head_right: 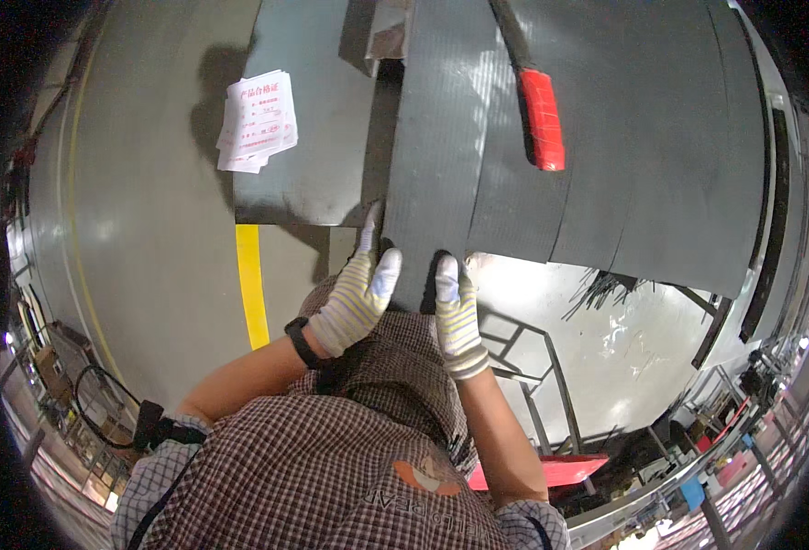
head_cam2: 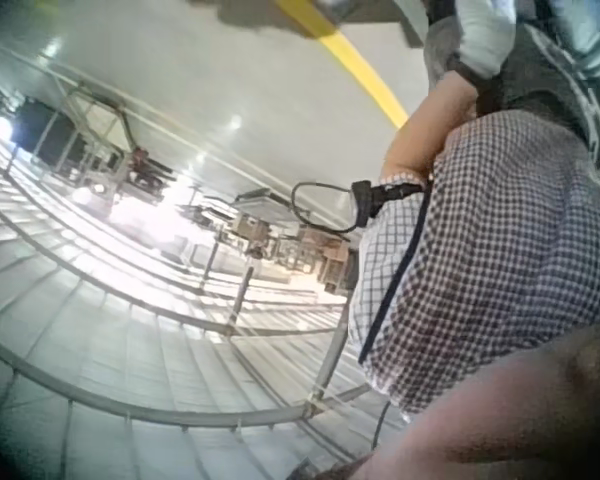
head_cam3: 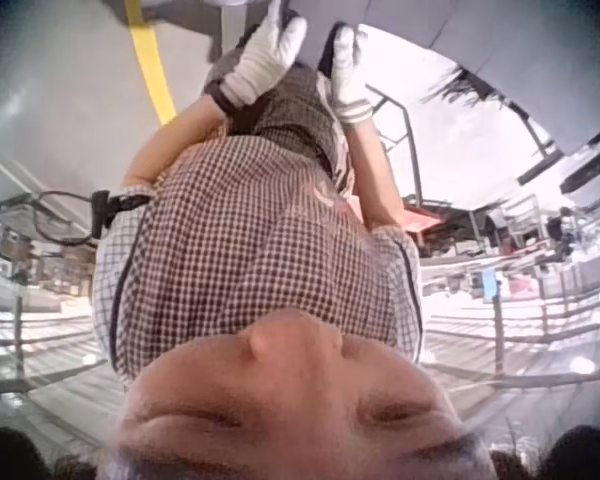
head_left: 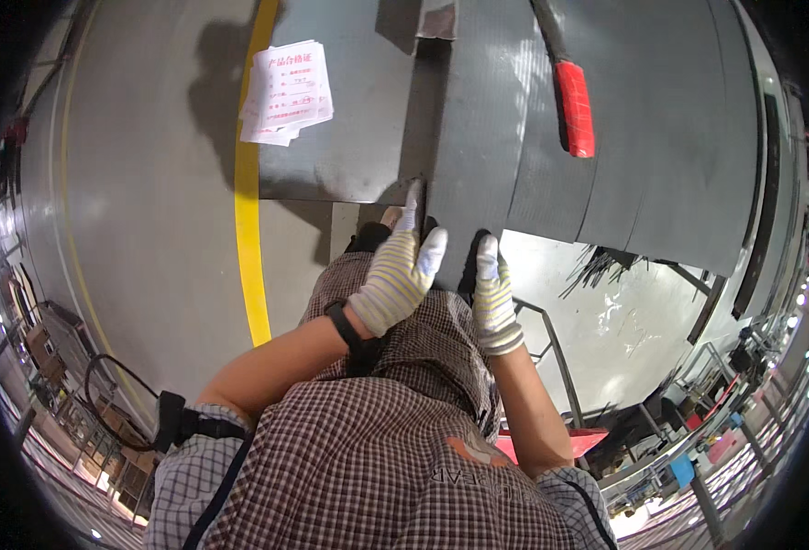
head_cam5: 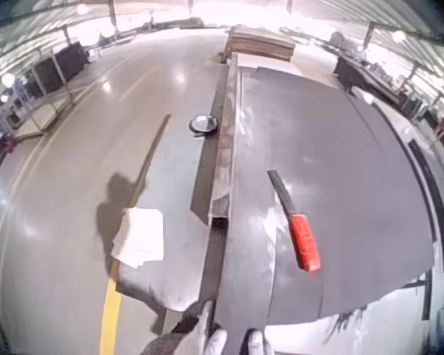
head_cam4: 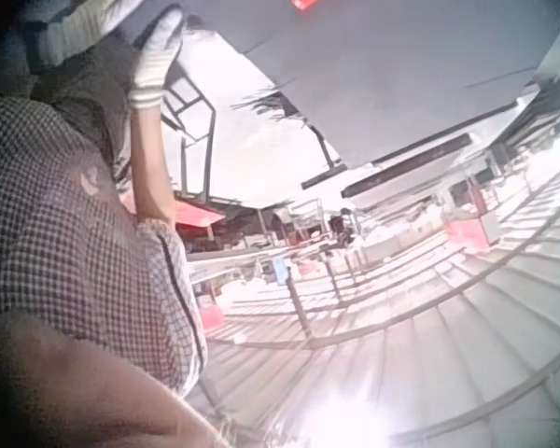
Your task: Cutting material strips with a utility knife and stacking large sheets in a slot on an industrial floor.
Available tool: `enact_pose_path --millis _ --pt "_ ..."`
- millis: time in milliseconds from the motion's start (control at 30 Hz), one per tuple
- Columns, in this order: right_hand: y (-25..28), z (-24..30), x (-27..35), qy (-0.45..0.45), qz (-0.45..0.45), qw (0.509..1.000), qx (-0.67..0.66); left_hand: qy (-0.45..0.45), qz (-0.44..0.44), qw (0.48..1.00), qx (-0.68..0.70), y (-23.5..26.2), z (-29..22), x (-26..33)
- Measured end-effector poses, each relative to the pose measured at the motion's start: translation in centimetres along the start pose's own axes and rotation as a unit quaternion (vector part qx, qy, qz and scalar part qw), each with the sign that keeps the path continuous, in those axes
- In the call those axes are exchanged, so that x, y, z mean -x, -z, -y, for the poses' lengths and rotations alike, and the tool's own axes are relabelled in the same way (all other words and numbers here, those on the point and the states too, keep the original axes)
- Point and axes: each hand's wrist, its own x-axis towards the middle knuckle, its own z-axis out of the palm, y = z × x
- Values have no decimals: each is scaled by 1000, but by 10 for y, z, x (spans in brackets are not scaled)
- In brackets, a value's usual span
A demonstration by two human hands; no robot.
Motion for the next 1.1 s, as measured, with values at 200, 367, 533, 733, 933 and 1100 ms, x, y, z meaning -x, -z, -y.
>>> enact_pose_path --millis 200,367,533,733,933,1100 --pt "-7 -6 -11 6 -34 999 -21 139 -6 937 321 -12 -7 -5" --pt "12 -9 -17 -14 5 1000 -24 -40 -28 993 -109 0 9 -7" --pt "77 -31 8 -14 -67 997 39 -427 75 709 -556 67 -12 -3" --pt "273 -21 23 -71 -203 973 -84 -48 249 772 -583 56 -129 -18" --pt "485 47 26 25 -383 915 -122 -53 338 817 -464 -116 -213 -31" --pt "628 128 15 124 -369 912 -132 -111 388 828 -390 -267 -263 -28"
